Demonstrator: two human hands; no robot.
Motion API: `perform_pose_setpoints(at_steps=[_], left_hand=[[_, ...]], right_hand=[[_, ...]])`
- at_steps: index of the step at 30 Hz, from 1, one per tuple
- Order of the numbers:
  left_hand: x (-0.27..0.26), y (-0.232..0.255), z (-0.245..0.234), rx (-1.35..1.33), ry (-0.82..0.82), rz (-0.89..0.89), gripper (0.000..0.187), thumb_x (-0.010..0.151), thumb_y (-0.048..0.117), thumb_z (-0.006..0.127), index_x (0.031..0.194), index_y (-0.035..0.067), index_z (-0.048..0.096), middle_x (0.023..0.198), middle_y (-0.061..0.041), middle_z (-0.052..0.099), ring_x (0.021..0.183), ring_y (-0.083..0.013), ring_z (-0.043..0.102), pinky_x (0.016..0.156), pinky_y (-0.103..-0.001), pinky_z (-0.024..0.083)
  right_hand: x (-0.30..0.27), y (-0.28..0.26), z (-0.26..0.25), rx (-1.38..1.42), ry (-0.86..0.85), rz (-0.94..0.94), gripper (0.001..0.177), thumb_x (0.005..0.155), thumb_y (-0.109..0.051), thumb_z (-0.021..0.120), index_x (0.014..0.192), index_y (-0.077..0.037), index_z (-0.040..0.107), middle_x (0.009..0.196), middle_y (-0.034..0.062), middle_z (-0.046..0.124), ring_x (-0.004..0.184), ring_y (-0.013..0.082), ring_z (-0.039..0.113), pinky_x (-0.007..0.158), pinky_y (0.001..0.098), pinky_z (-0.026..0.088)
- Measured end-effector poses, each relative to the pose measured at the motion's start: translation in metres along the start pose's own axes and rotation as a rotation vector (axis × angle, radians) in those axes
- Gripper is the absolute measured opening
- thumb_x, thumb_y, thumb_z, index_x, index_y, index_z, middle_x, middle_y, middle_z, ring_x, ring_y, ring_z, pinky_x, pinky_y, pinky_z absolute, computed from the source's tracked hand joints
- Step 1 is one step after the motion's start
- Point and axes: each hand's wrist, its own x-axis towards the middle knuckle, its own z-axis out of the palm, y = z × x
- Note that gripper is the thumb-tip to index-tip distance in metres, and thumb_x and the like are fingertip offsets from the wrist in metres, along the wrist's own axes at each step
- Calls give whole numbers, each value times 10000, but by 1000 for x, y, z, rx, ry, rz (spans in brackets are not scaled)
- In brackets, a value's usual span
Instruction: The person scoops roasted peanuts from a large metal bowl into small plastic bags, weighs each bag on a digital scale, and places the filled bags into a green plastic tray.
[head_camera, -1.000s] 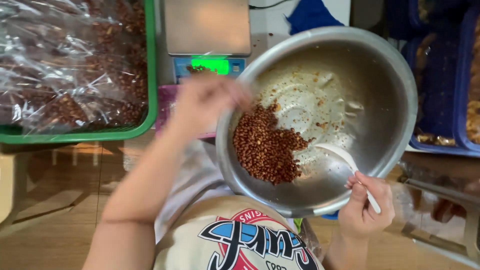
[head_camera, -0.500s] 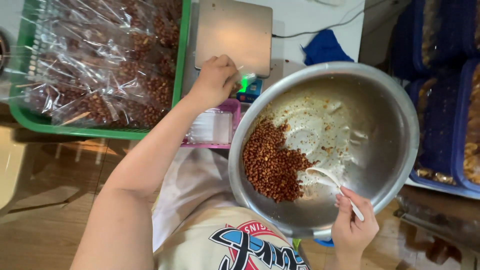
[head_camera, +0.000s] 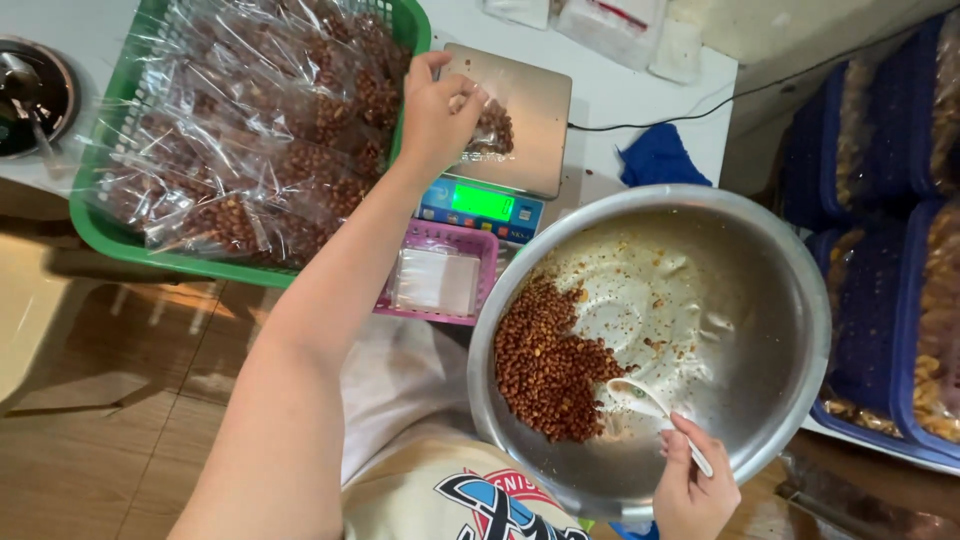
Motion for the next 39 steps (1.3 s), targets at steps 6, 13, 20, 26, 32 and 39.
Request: perform_pose_setpoints(at_steps=[6, 13, 20, 26, 32, 39], left_hand=[[-28, 64, -71, -198, -38, 191, 126, 1000, 172, 680, 1029, 59, 727, 972, -65, 734, 788, -134, 635, 641, -257, 487], [-84, 89, -107, -817, -113, -354, 134, 1050, 179, 541, 1176, 146, 513, 1072, -101, 739, 903, -211, 727, 743, -299, 635], [-93, 87, -101, -829, -170, -592, 214, 992, 196, 618, 1124, 54, 710, 1017, -89, 764, 930, -208, 757, 895, -330, 678], [-56, 80, -92, -478, -127, -301, 233, 999, 289, 566, 900, 174, 742, 886, 31, 713, 859, -119, 659, 805, -280, 535], [14, 31, 7, -187, -319, -483, 321, 905, 324, 546, 928, 155, 818, 1153, -12, 784, 1475, -244, 384, 1085, -409, 366], [39, 10, 43, 183, -158, -447, 476, 766, 465, 771, 1158, 196, 777, 1283, -84, 593, 1260, -335, 473, 1079, -580, 335]], right_hand=[[3, 46, 14, -28, -78, 37, 206, 1059, -32, 583, 1222, 23, 695, 1008, 195, 732, 831, 211, 728, 744, 268, 616], [1, 47, 42, -160, -222, 335, 316, 1016, -324, 588, 1193, -116, 749, 1009, 96, 793, 817, 176, 747, 705, 282, 558], [11, 28, 46, -145, -229, 345, 303, 1001, -325, 619, 1194, -143, 766, 953, 81, 796, 530, 116, 583, 584, 259, 472], [8, 33, 44, -155, -249, 334, 294, 1010, -297, 608, 1220, -150, 752, 816, 62, 770, 467, 100, 465, 464, 256, 377], [1, 37, 45, -134, -236, 314, 280, 1007, -280, 612, 1201, -131, 749, 866, 91, 793, 466, 93, 488, 472, 248, 396], [-4, 29, 36, -126, -178, 335, 274, 1020, -250, 593, 1178, -97, 756, 1050, 100, 806, 906, 191, 795, 623, 236, 554]])
